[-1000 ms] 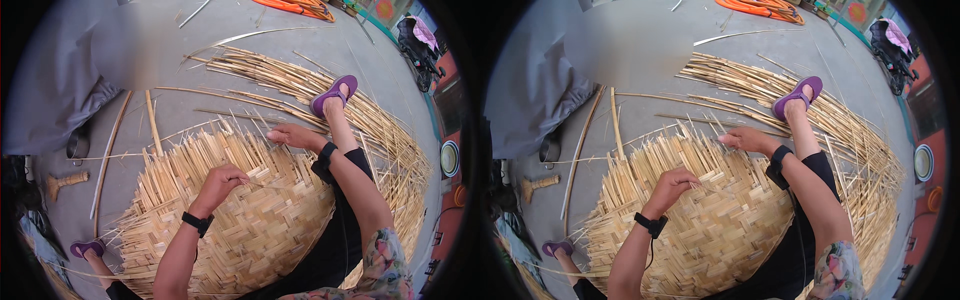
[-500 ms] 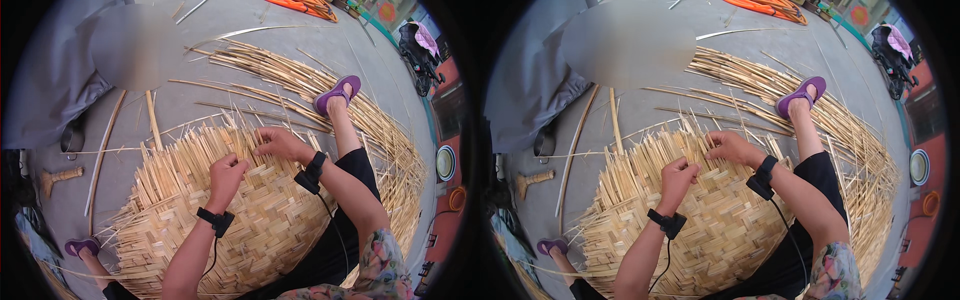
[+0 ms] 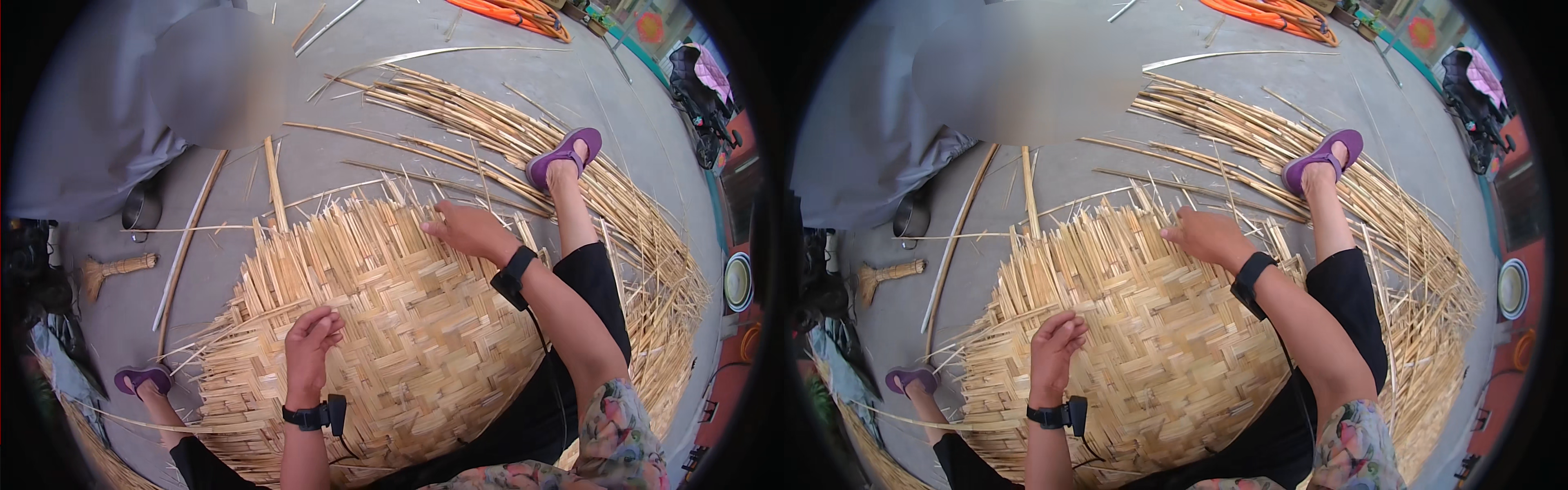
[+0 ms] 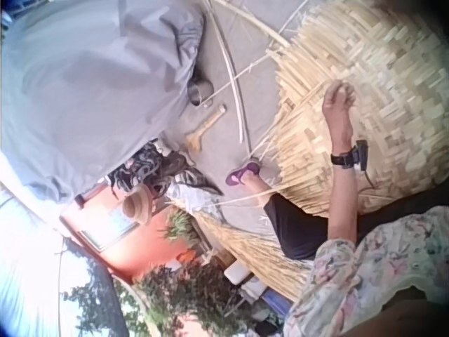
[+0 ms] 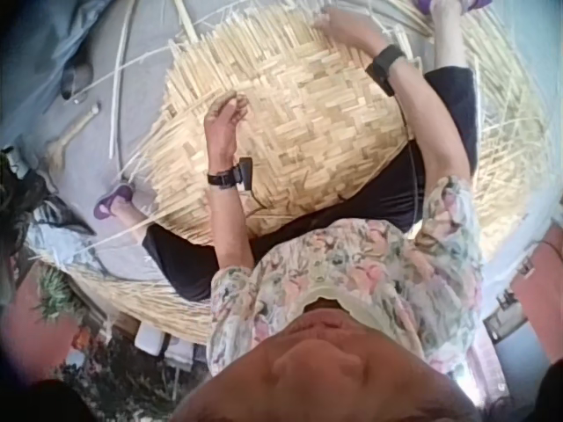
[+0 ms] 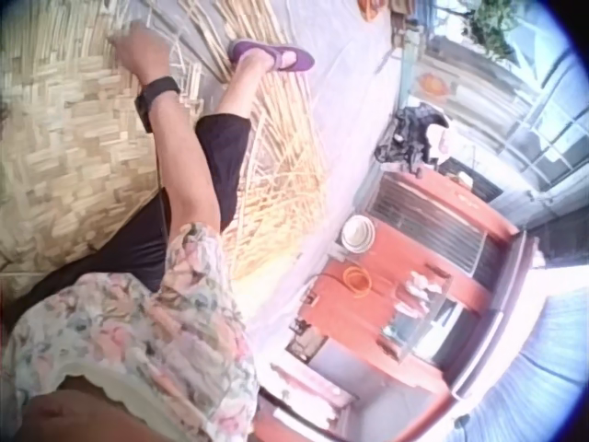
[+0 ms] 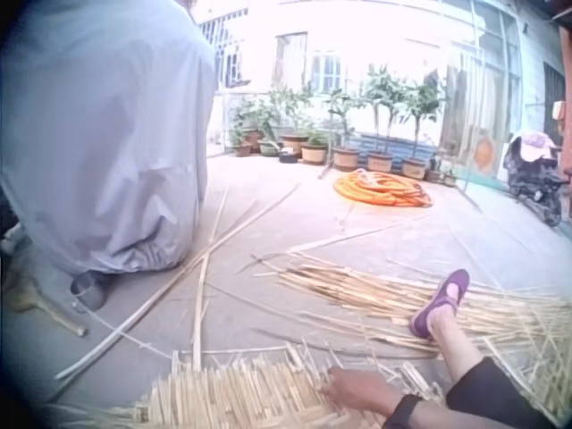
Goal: Weaving a mat using thin bamboo or straw strips.
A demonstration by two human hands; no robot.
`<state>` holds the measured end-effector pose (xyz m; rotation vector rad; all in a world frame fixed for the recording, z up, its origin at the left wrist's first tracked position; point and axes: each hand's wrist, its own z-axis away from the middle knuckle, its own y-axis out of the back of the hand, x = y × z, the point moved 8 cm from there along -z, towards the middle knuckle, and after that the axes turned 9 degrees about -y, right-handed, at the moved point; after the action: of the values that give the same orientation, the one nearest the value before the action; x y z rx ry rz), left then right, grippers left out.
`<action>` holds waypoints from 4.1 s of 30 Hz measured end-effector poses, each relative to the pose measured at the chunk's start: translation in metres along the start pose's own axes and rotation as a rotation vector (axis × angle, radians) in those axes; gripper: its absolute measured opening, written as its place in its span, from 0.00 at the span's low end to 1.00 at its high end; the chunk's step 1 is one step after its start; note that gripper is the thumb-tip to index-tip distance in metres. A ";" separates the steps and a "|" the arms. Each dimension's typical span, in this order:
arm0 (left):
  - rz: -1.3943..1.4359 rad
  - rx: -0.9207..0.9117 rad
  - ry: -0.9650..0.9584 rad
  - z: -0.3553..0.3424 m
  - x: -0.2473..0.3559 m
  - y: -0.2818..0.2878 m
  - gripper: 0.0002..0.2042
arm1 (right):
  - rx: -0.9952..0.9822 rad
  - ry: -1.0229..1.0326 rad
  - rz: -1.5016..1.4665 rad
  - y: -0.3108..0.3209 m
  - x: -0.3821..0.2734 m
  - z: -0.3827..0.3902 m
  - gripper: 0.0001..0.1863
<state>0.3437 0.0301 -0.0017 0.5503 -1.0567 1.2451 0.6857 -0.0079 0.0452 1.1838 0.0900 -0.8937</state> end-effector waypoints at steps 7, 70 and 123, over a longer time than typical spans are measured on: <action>0.481 0.308 -0.102 0.014 0.001 0.135 0.18 | 0.187 0.358 -0.043 -0.046 -0.100 0.072 0.15; 0.205 0.283 -0.372 -0.056 0.061 0.117 0.12 | 0.200 0.509 0.008 -0.147 -0.233 0.021 0.06; 0.112 0.042 -0.182 -0.070 0.057 0.099 0.09 | -0.125 0.440 -0.249 -0.144 -0.216 -0.012 0.07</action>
<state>0.2722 0.1441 -0.0028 0.6534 -1.2296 1.3362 0.4535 0.1097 0.0381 1.2509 0.6524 -0.8160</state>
